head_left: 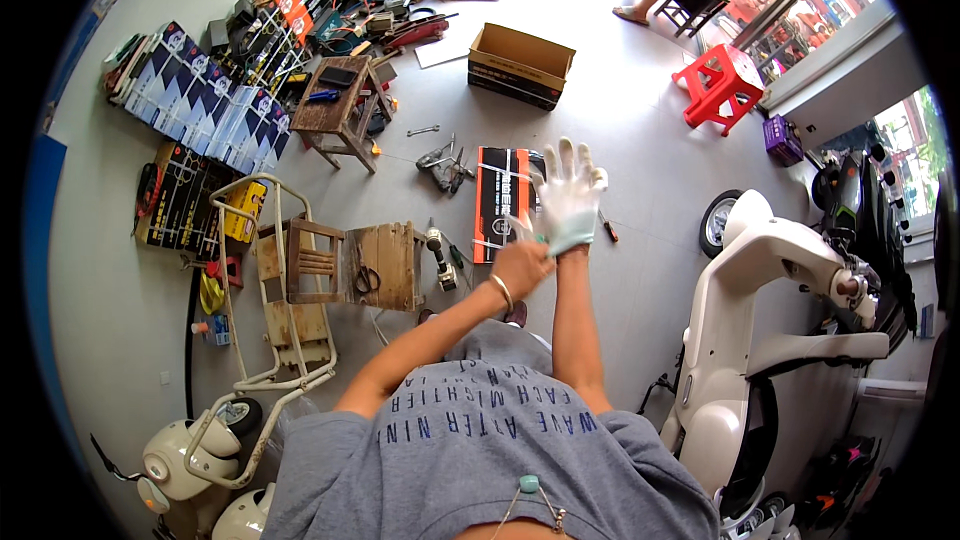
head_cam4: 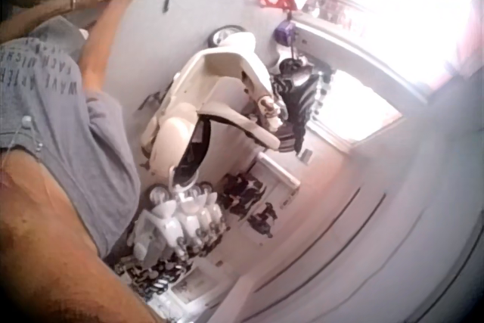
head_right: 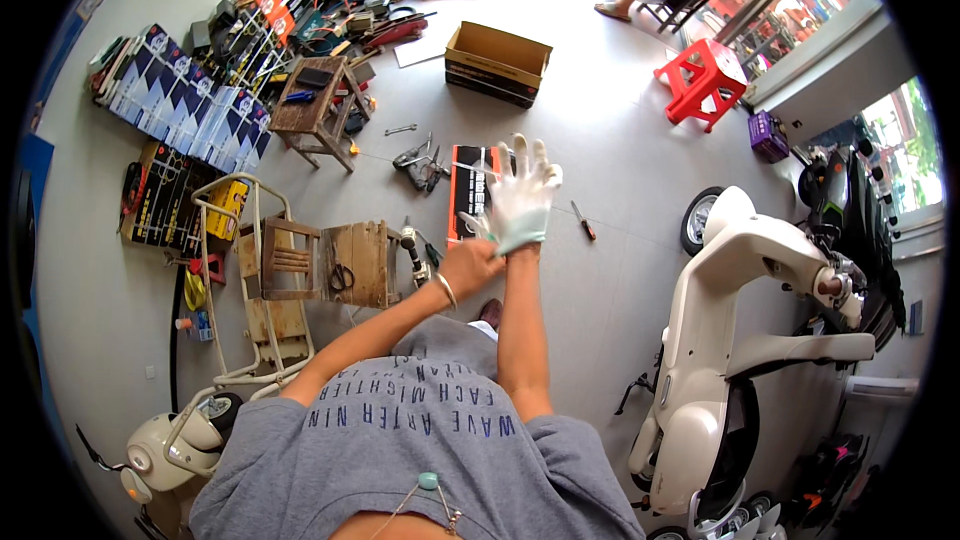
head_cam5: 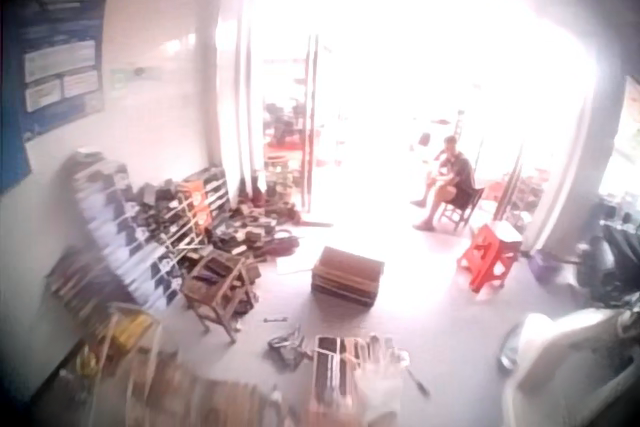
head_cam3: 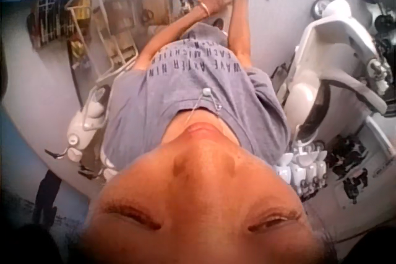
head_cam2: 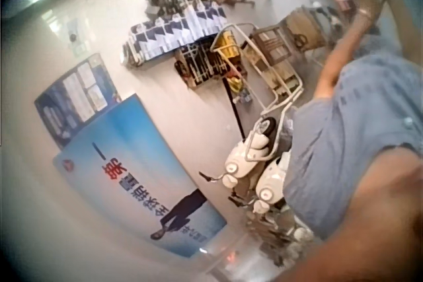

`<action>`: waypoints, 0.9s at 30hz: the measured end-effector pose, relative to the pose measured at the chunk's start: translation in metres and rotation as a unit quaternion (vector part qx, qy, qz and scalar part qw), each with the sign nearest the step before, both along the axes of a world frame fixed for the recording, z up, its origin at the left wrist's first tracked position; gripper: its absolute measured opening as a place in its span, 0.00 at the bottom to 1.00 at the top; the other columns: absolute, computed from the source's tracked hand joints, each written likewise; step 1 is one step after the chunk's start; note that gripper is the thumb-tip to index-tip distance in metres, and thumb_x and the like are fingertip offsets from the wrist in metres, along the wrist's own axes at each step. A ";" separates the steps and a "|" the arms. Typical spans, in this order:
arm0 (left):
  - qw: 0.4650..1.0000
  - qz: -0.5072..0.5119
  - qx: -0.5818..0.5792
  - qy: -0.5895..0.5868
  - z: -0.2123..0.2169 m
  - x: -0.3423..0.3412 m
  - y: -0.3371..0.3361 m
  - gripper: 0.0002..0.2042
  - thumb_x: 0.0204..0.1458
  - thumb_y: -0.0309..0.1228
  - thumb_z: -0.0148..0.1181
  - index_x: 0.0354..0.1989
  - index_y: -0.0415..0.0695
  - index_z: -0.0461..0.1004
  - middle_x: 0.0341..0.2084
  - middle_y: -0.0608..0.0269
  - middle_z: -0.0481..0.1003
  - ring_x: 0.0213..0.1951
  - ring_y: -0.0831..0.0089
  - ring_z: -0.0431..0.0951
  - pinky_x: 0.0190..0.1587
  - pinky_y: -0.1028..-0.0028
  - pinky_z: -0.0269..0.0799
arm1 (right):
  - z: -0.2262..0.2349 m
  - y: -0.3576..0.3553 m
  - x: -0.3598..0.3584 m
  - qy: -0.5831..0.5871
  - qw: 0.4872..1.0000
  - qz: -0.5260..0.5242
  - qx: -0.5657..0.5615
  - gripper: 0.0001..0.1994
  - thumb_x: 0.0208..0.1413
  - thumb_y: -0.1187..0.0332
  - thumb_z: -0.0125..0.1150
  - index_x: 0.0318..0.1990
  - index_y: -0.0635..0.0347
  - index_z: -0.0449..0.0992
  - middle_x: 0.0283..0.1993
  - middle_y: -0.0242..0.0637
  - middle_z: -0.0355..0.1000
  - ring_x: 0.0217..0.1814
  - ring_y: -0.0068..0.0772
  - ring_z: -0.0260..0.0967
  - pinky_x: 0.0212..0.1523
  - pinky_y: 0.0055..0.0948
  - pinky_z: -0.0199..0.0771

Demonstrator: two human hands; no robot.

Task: The person puts on gloves and uses a power drill to remove screws from the seat of a white scooter. They open the seat to reveal the storage compartment, remove a plastic bag and a cardboard box, and then close the seat. The person then uses a screwdriver to work on the underside of the scooter.

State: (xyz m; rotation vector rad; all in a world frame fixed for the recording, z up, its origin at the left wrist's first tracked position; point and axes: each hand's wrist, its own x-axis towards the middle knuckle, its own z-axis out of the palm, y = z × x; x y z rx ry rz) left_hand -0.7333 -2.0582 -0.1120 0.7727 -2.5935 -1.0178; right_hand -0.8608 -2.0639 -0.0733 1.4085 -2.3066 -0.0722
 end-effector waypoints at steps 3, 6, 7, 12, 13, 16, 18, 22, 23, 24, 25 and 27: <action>0.998 -0.015 0.006 0.067 0.027 -0.002 0.019 0.10 0.43 0.36 0.55 0.22 0.40 0.69 0.21 0.52 0.71 0.27 0.54 0.73 0.29 0.60 0.67 | -0.001 -0.002 -0.008 -0.789 0.504 0.001 -0.351 0.33 0.56 0.44 0.37 0.64 0.51 0.44 0.63 0.41 0.52 0.64 0.44 0.47 0.54 0.56 0.53; 0.992 0.062 -0.037 0.102 0.037 -0.010 0.005 0.11 0.42 0.35 0.56 0.18 0.41 0.66 0.17 0.54 0.68 0.24 0.58 0.72 0.26 0.62 0.67 | -0.037 -0.019 -0.009 -0.864 0.410 -0.037 -0.291 0.33 0.55 0.44 0.42 0.62 0.56 0.52 0.58 0.42 0.60 0.58 0.41 0.57 0.51 0.47 0.61; 0.991 0.074 -0.040 0.104 0.043 -0.011 -0.005 0.12 0.42 0.35 0.56 0.17 0.41 0.64 0.16 0.55 0.68 0.23 0.58 0.72 0.25 0.63 0.67 | -0.060 -0.023 -0.007 -0.839 0.488 -0.024 -0.238 0.31 0.56 0.47 0.44 0.61 0.57 0.56 0.57 0.42 0.62 0.57 0.40 0.59 0.50 0.43 0.63; 0.988 0.080 -0.103 0.086 0.006 0.014 -0.012 0.11 0.43 0.34 0.57 0.24 0.38 0.66 0.24 0.50 0.69 0.24 0.54 0.74 0.24 0.64 0.71 | -0.136 -0.014 0.001 -0.541 0.837 0.088 0.000 0.18 0.59 0.58 0.42 0.46 0.62 0.69 0.44 0.47 0.69 0.42 0.41 0.67 0.45 0.31 0.65; 0.987 0.089 -0.108 0.078 -0.008 0.024 -0.009 0.10 0.43 0.33 0.56 0.25 0.38 0.66 0.24 0.50 0.69 0.24 0.55 0.74 0.25 0.64 0.71 | -0.124 -0.015 0.017 -0.517 0.850 0.071 0.074 0.20 0.60 0.56 0.38 0.40 0.64 0.70 0.41 0.50 0.69 0.42 0.46 0.67 0.44 0.36 0.65; 0.984 0.020 -0.093 0.152 0.004 -0.009 0.005 0.09 0.43 0.31 0.55 0.26 0.39 0.66 0.25 0.52 0.68 0.27 0.56 0.73 0.28 0.65 0.70 | -0.206 0.016 -0.022 -0.173 0.946 0.267 0.066 0.21 0.53 0.54 0.45 0.54 0.48 0.64 0.56 0.33 0.63 0.54 0.37 0.61 0.49 0.34 0.63; 0.986 0.006 -0.078 0.148 0.008 0.029 0.009 0.07 0.40 0.28 0.56 0.26 0.39 0.66 0.24 0.54 0.67 0.28 0.58 0.72 0.31 0.66 0.69 | -0.100 0.023 0.058 -0.215 0.921 0.301 0.122 0.26 0.51 0.56 0.47 0.60 0.41 0.59 0.60 0.23 0.59 0.53 0.39 0.59 0.52 0.38 0.61; 0.980 -0.019 -0.109 0.168 0.025 0.025 0.024 0.07 0.40 0.27 0.56 0.25 0.40 0.65 0.21 0.57 0.66 0.25 0.61 0.72 0.28 0.66 0.69 | -0.112 -0.007 0.010 -0.906 0.329 -0.137 -0.229 0.14 0.54 0.58 0.51 0.42 0.56 0.69 0.44 0.38 0.69 0.41 0.35 0.66 0.41 0.33 0.71; 0.987 0.002 -0.098 0.126 0.021 0.028 0.022 0.07 0.40 0.28 0.56 0.25 0.40 0.66 0.22 0.58 0.67 0.25 0.61 0.72 0.27 0.66 0.70 | -0.119 -0.014 0.000 -0.913 0.243 -0.143 -0.294 0.12 0.55 0.59 0.51 0.39 0.58 0.69 0.43 0.40 0.70 0.40 0.35 0.67 0.42 0.35 0.72; 0.993 0.045 -0.089 0.065 0.018 0.029 0.021 0.07 0.42 0.30 0.56 0.25 0.41 0.66 0.21 0.58 0.67 0.25 0.60 0.73 0.28 0.65 0.70 | -0.125 -0.019 -0.011 -0.909 0.157 -0.146 -0.357 0.11 0.55 0.60 0.50 0.36 0.59 0.68 0.41 0.42 0.70 0.40 0.36 0.68 0.43 0.37 0.73; 0.991 0.100 -0.068 0.049 0.011 0.032 0.015 0.09 0.43 0.32 0.57 0.26 0.41 0.66 0.22 0.56 0.68 0.26 0.58 0.74 0.28 0.64 0.70 | -0.099 -0.030 0.000 -0.887 0.097 -0.143 -0.427 0.11 0.56 0.61 0.49 0.35 0.60 0.68 0.42 0.44 0.70 0.40 0.37 0.68 0.45 0.40 0.73; 0.988 0.144 -0.053 0.014 0.002 0.030 0.007 0.11 0.42 0.32 0.58 0.29 0.40 0.66 0.24 0.54 0.69 0.26 0.56 0.73 0.29 0.63 0.70 | -0.086 -0.038 0.004 -0.884 -0.073 -0.112 -0.447 0.13 0.58 0.61 0.45 0.37 0.63 0.68 0.43 0.45 0.70 0.45 0.41 0.68 0.51 0.50 0.68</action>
